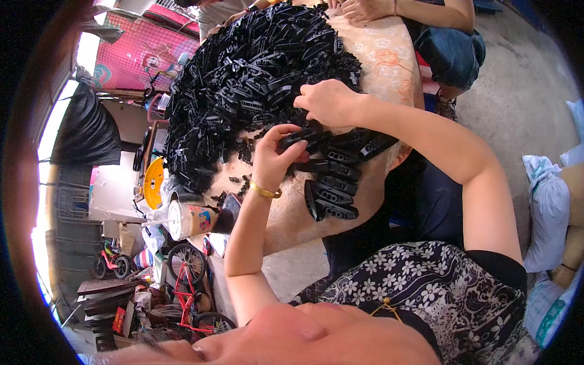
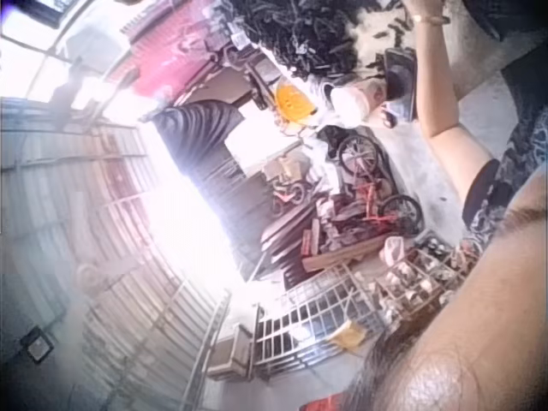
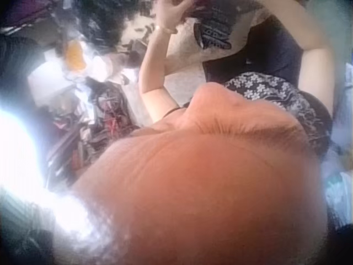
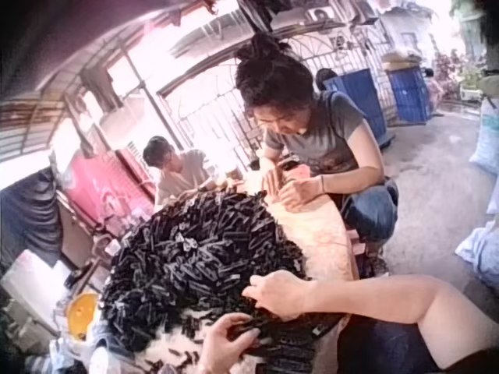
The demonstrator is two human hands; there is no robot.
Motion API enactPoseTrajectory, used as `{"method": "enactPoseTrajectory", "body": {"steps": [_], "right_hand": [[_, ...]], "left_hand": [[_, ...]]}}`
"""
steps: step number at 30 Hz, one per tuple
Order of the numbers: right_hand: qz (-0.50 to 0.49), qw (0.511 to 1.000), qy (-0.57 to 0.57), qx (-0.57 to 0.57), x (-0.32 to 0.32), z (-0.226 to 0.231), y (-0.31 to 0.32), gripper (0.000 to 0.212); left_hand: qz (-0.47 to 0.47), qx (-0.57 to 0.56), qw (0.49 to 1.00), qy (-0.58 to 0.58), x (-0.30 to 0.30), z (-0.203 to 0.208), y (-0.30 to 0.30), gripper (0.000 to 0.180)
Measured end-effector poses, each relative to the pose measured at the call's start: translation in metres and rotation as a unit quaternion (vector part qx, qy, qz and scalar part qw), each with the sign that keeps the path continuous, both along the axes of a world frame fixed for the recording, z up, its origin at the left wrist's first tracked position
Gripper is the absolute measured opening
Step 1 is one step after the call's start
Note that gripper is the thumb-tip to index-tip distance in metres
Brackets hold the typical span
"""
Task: Assembling black plastic hair clips while seated at a table.
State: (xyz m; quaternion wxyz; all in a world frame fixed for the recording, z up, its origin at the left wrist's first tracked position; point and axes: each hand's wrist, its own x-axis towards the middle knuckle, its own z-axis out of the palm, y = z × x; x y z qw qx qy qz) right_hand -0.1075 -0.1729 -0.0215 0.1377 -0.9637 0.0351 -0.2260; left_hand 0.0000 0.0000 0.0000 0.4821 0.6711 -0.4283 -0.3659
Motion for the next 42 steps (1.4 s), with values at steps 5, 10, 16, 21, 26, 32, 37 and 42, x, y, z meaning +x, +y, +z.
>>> {"method": "enactPoseTrajectory", "body": {"steps": [5, 10, 16, 21, 26, 32, 37, 42], "right_hand": [[0.026, 0.998, -0.052, -0.002, 0.004, 0.001, 0.001, 0.022], [0.018, 0.988, -0.113, 0.102, -0.003, 0.006, 0.004, 0.019], [0.031, 0.932, -0.147, 0.329, -0.018, 0.023, 0.017, 0.011], [0.084, 0.921, -0.134, 0.357, -0.026, 0.022, 0.031, 0.008], [0.113, 0.953, -0.207, 0.192, -0.028, 0.014, 0.031, 0.011], [0.099, 0.960, -0.241, 0.106, -0.033, 0.017, 0.041, 0.010], [0.092, 0.958, -0.252, 0.098, -0.034, 0.017, 0.041, 0.010], [0.120, 0.962, -0.242, 0.022, -0.033, 0.014, 0.037, 0.014]], "left_hand": [[0.000, -0.026, 0.999, 0.046, 0.002, -0.004, 0.003, 0.028], [0.010, -0.044, 0.992, 0.117, 0.000, -0.009, 0.001, 0.027], [0.031, -0.067, 0.973, 0.217, -0.002, -0.010, 0.001, 0.029], [0.025, -0.076, 0.973, 0.218, -0.005, -0.009, 0.002, 0.030], [0.024, -0.087, 0.969, 0.229, -0.007, -0.010, 0.002, 0.030], [0.042, -0.086, 0.975, 0.202, -0.011, -0.003, 0.005, 0.029], [0.035, -0.086, 0.981, 0.172, -0.011, -0.002, 0.005, 0.029], [0.024, -0.089, 0.977, 0.190, -0.010, -0.001, 0.006, 0.032]]}}
